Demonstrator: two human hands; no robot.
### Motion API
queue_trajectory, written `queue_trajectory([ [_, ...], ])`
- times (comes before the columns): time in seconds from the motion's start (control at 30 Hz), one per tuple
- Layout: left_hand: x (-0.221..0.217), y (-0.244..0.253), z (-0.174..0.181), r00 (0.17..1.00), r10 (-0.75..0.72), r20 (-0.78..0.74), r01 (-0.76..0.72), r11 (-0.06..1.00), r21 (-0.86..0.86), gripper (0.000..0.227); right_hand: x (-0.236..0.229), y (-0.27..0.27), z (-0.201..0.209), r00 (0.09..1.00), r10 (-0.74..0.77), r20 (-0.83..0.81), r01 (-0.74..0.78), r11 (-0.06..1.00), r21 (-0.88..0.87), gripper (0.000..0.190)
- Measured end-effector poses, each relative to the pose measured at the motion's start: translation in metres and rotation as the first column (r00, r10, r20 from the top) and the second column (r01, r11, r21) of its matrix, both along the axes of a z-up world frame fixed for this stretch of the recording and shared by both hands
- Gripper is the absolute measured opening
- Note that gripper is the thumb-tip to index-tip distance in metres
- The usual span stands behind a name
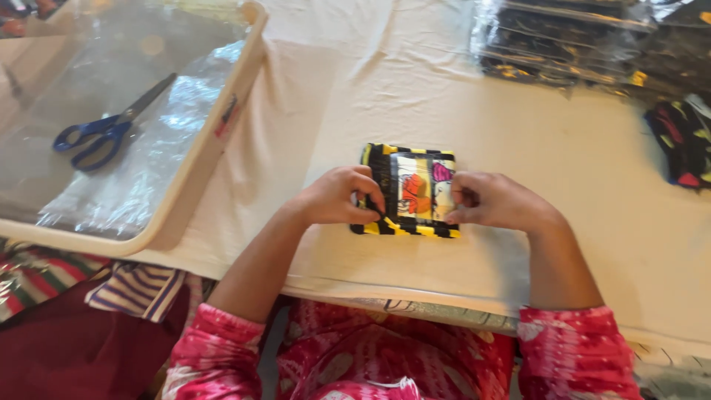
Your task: Folding small striped shirts and stacking them on a table.
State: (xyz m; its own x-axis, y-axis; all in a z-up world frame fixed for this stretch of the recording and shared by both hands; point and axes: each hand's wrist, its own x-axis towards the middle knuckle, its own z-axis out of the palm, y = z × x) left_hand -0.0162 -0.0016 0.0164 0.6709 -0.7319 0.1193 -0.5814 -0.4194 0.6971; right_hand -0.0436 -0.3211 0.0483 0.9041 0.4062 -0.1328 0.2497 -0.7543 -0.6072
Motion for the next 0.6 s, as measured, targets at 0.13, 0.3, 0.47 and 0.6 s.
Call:
queue_trajectory([
  [0.13, -0.004, 0.0, 0.007, 0.999, 0.045, 0.018, -0.044, 0.999, -0.027, 0.018, 0.0, 0.004, -0.002, 0.997, 0.021, -0.079, -0.024, 0.999, -0.029, 0.041],
  [0.3, -0.007, -0.001, 0.011, 0.992, 0.092, 0.086, -0.099, 0.992, 0.082, 0.017, 0.002, 0.007, -0.006, 1.0, 0.025, 0.0, -0.025, 0.997, -0.078, 0.042],
  [0.47, -0.012, -0.008, 0.011, 0.936, 0.192, 0.295, -0.167, 0.98, -0.108, 0.033, 0.008, 0.016, -0.006, 0.929, -0.359, 0.088, 0.37, 0.89, -0.268, 0.054],
  [0.6, -0.031, -0.03, 0.013, 0.805, 0.236, 0.545, -0.2, 0.972, -0.126, 0.047, 0.009, 0.027, -0.02, 0.916, -0.402, 0.003, 0.4, 0.911, -0.104, 0.045],
])
